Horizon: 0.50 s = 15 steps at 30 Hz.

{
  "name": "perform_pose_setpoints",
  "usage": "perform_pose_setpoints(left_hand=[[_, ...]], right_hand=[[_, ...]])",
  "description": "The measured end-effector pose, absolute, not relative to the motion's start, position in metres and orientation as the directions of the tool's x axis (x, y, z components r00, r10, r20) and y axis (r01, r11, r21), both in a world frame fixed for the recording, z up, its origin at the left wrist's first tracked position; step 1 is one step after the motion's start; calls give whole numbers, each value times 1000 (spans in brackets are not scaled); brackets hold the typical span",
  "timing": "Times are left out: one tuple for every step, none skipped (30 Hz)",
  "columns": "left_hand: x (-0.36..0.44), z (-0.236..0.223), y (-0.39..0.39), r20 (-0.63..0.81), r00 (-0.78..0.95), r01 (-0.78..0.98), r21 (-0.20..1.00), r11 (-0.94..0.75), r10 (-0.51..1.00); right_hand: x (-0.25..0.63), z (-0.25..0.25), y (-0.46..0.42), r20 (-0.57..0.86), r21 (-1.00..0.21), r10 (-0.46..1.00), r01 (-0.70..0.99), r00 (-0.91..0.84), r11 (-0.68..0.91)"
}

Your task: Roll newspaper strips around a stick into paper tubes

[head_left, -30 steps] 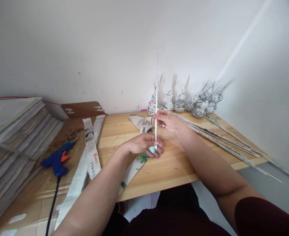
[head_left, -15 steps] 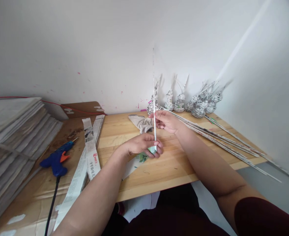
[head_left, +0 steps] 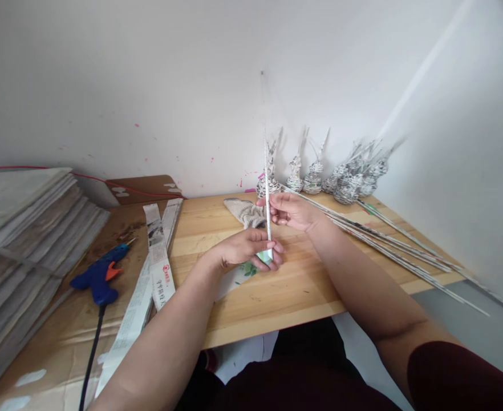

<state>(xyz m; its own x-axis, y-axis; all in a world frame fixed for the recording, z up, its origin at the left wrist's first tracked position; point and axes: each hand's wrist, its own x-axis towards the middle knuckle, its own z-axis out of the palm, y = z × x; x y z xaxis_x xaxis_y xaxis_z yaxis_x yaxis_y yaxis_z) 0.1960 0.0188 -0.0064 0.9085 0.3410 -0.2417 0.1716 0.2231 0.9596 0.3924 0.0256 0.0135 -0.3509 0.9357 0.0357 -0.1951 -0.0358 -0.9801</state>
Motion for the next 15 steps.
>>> perform_pose_setpoints(left_hand=[[196, -6, 19, -239, 911, 171, 960, 220, 336], [196, -5, 18, -239, 913, 173, 961, 217, 331], [196, -5, 18, -240, 914, 175, 961, 216, 327], [196, -5, 18, -242, 914, 177, 960, 216, 326], [196, -5, 18, -243, 913, 178, 960, 217, 329], [197, -5, 18, -245, 911, 179, 959, 219, 330], [197, -6, 18, -246, 910, 177, 959, 222, 334], [198, -6, 18, -244, 909, 173, 958, 226, 338], [198, -6, 18, -244, 908, 171, 958, 231, 342], [198, -5, 17, -244, 905, 168, 958, 233, 348], [198, -5, 18, -244, 902, 167, 958, 233, 357], [198, -4, 18, -247, 897, 170, 958, 229, 367], [197, -4, 18, -250, 891, 175, 959, 223, 378], [196, -4, 18, -250, 887, 176, 960, 216, 387], [196, -4, 19, -244, 886, 171, 963, 209, 395]], right_hand=[[393, 12, 26, 37, -981, 930, -193, -366, -37], [393, 11, 26, 45, -981, 929, -193, -367, -28], [393, 10, 27, 57, -981, 932, -194, -359, -14], [392, 9, 27, 72, -981, 937, -195, -342, 4], [390, 9, 28, 85, -981, 944, -193, -318, 23], [388, 9, 29, 92, -982, 952, -183, -291, 39], [386, 9, 29, 99, -984, 961, -170, -257, 56], [383, 9, 29, 107, -985, 970, -155, -217, 73], [381, 10, 30, 115, -986, 977, -142, -177, 90], [379, 10, 30, 124, -985, 982, -135, -141, 105], [378, 10, 30, 131, -984, 985, -137, -108, 115], [377, 10, 31, 133, -982, 988, -147, -80, 121], [376, 9, 32, 129, -981, 990, -155, -56, 119], [376, 7, 32, 121, -982, 992, -150, -38, 114], [376, 4, 33, 117, -986, 993, -124, -27, 112]])
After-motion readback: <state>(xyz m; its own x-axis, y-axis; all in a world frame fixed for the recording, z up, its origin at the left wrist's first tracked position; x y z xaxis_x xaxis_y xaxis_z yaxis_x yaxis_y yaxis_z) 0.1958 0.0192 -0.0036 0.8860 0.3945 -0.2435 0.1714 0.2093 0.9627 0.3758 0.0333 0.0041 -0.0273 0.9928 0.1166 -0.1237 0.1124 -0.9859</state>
